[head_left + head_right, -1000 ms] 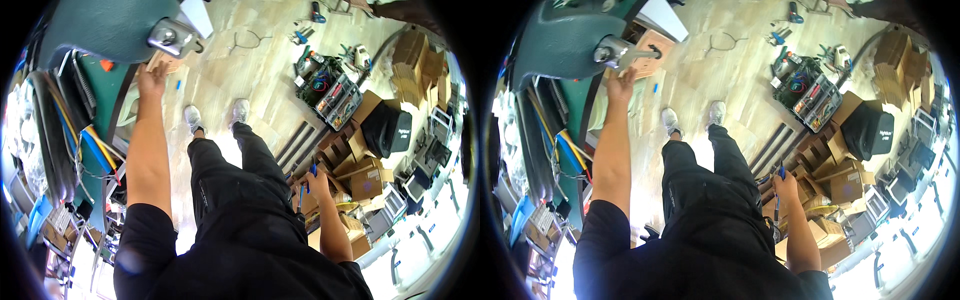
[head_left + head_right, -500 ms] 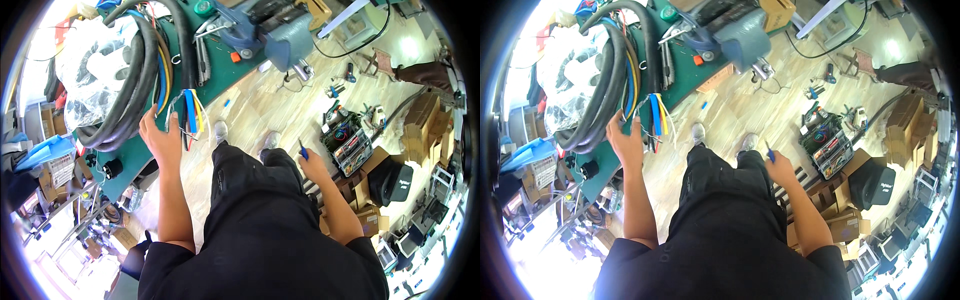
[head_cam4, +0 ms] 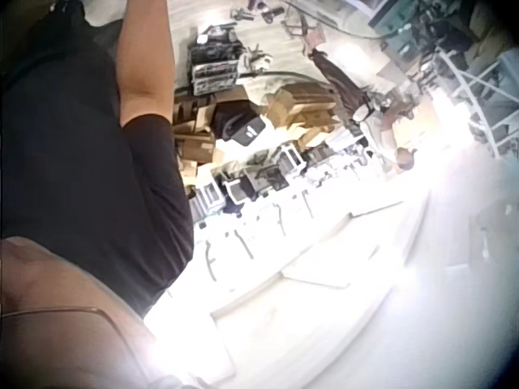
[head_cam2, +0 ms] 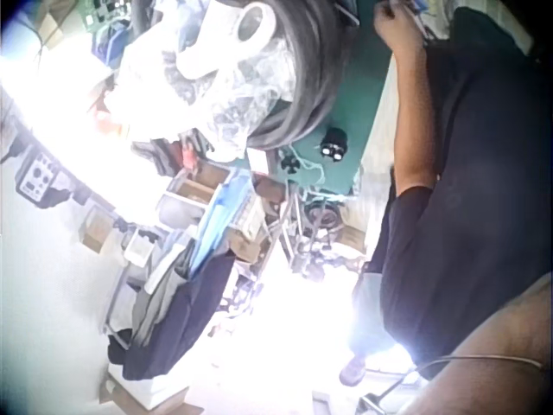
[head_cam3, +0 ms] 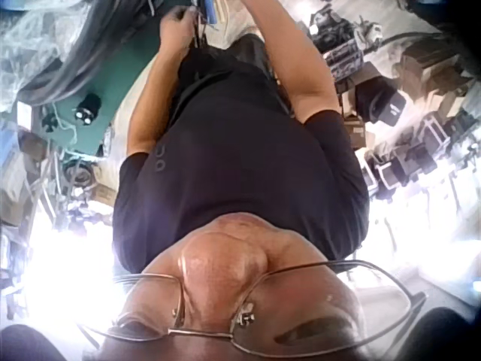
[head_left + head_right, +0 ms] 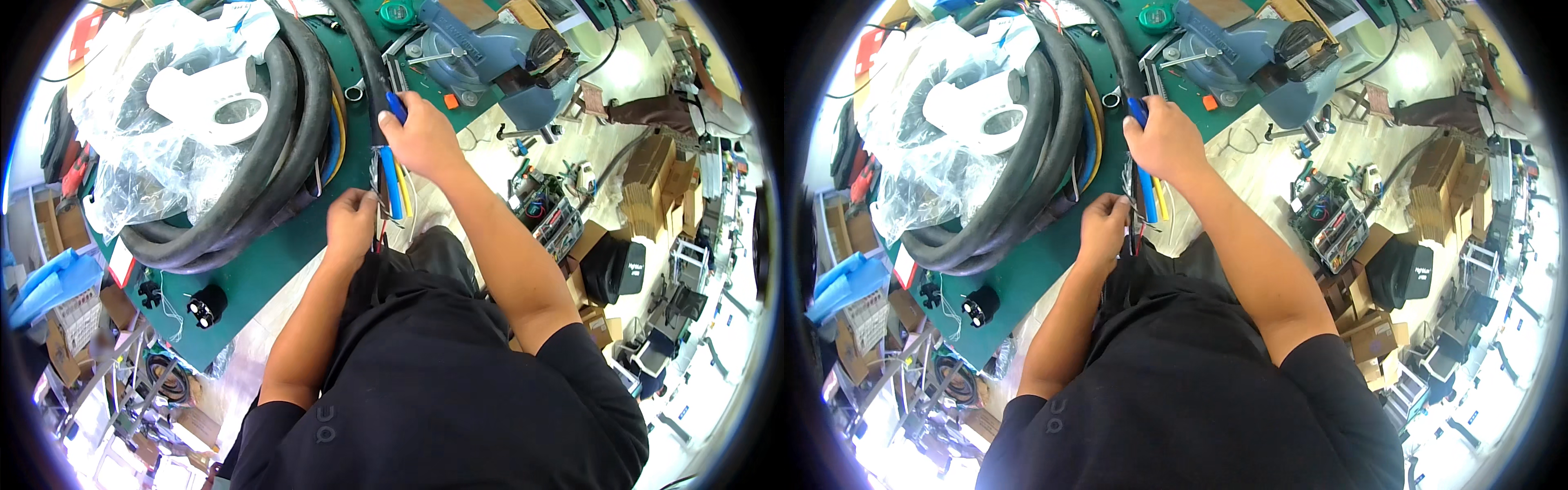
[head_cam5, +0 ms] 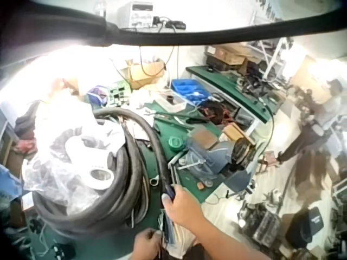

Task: The person holds several colored wires and uses a pair of pliers to strip the ends and prepare them for a connector while standing at a workbench.

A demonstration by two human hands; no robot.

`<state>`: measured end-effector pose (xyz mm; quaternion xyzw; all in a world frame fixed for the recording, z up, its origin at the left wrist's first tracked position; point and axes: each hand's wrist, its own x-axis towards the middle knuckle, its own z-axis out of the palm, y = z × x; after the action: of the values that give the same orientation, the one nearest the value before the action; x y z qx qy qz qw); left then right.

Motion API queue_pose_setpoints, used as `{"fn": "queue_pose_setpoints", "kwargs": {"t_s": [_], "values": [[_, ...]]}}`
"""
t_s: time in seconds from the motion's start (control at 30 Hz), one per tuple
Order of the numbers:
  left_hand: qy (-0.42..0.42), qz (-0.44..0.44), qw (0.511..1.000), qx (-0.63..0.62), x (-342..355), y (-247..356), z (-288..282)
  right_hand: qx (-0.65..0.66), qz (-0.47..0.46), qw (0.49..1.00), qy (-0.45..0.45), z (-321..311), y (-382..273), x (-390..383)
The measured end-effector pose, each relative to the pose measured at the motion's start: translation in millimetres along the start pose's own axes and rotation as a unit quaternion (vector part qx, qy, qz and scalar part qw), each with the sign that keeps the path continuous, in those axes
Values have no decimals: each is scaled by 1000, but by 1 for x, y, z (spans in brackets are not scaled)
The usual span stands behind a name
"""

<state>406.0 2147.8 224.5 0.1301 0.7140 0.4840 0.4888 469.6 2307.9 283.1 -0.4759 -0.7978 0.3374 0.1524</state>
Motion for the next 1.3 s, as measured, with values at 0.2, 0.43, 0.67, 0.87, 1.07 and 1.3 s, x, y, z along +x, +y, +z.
{"fn": "queue_pose_setpoints", "kwargs": {"t_s": [0.2,0.43,0.67,0.87,1.07,1.3], "values": [[-186,-184,932,-253,9,8,2,97,169,967,-162,0,21,-39],[-121,19,987,99,16,24,2,363,288,862,-206,17,42,-57],[-128,35,991,37,7,19,-9,320,265,893,-173,34,45,-59],[-80,-60,991,-89,10,38,2,249,238,932,-109,36,39,-65],[34,11,998,-47,20,24,-1,300,226,914,-157,26,38,-62],[135,186,935,270,30,6,-9,344,244,873,-245,-2,11,-41]]}}
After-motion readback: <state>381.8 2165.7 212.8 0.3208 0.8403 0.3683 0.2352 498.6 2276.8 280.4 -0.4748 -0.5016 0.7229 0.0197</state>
